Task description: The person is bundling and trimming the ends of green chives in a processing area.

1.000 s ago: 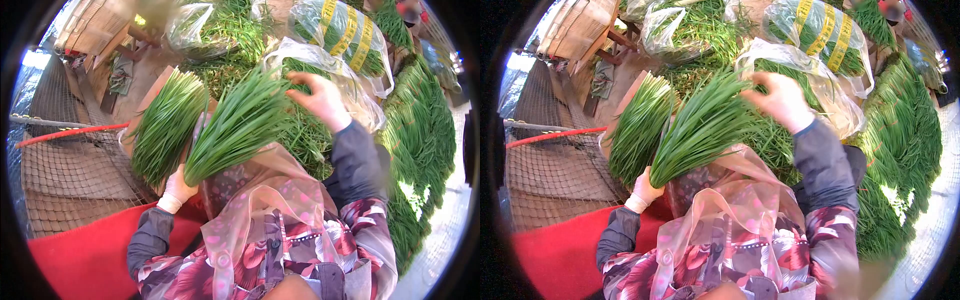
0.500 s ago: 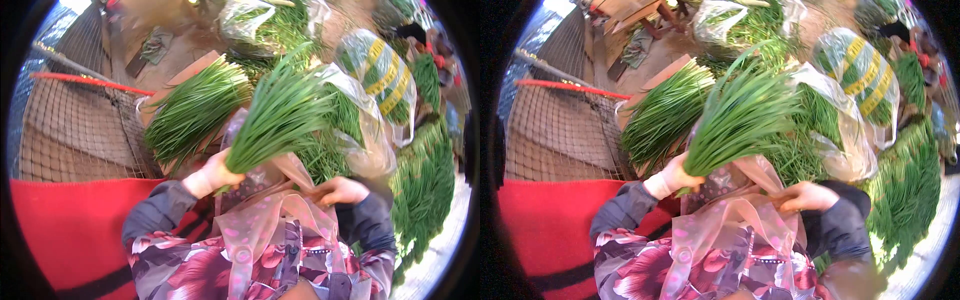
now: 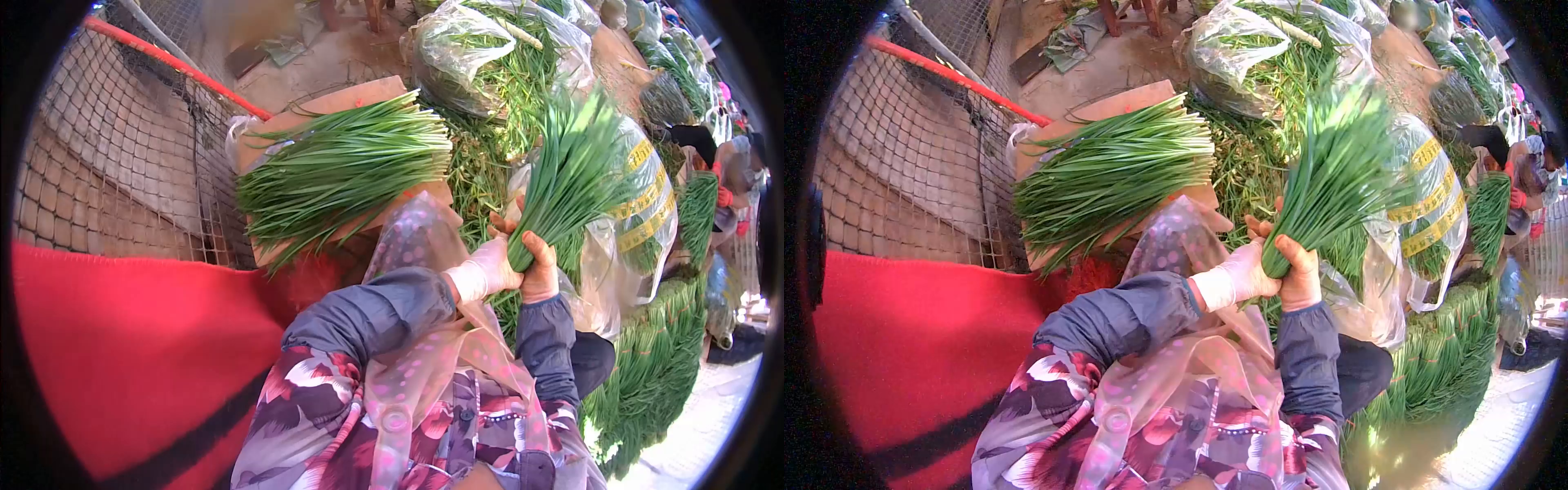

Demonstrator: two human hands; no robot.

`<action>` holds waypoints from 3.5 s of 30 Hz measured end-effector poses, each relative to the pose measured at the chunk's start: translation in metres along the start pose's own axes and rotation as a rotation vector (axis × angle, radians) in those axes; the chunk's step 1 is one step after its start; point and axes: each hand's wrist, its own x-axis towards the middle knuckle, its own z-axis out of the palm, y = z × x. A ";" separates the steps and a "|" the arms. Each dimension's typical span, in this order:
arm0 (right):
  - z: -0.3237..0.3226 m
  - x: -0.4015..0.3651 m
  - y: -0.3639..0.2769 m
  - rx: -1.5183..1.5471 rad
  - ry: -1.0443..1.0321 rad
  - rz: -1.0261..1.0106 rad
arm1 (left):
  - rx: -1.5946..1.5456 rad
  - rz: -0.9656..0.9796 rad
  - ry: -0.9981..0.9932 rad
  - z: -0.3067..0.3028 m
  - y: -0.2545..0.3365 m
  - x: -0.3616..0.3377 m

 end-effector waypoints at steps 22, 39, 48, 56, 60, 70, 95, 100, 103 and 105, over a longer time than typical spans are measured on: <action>0.146 0.260 0.076 -1.508 -0.871 -0.375 | 1.167 -0.050 0.644 -0.323 0.002 0.020; 0.121 0.349 0.098 -1.860 -0.668 -0.154 | 1.187 0.047 0.786 -0.320 0.000 0.009; 0.068 0.312 -0.007 -1.237 -0.245 0.023 | 1.121 -0.011 0.728 -0.324 -0.011 0.010; -0.039 0.206 -0.030 -1.399 -0.253 0.549 | 0.975 0.110 0.678 -0.338 0.017 0.020; -0.002 0.156 0.006 -0.961 -0.474 0.780 | 0.985 0.062 0.475 -0.333 0.042 0.036; 0.051 0.188 0.100 -1.473 -0.630 -0.010 | 1.168 -0.350 0.139 -0.327 0.062 0.009; 0.060 0.160 0.123 -1.519 -0.249 0.104 | 1.605 -0.310 0.395 -0.270 -0.007 -0.001; 0.059 0.169 0.136 -0.985 -0.102 0.365 | 1.605 -0.330 0.380 -0.269 -0.005 -0.001; 0.080 0.160 0.112 -0.333 0.189 0.818 | 1.596 -0.318 0.402 -0.270 -0.007 -0.001; 0.078 0.159 0.120 -0.331 0.192 0.806 | 1.593 -0.293 0.424 -0.271 -0.007 -0.001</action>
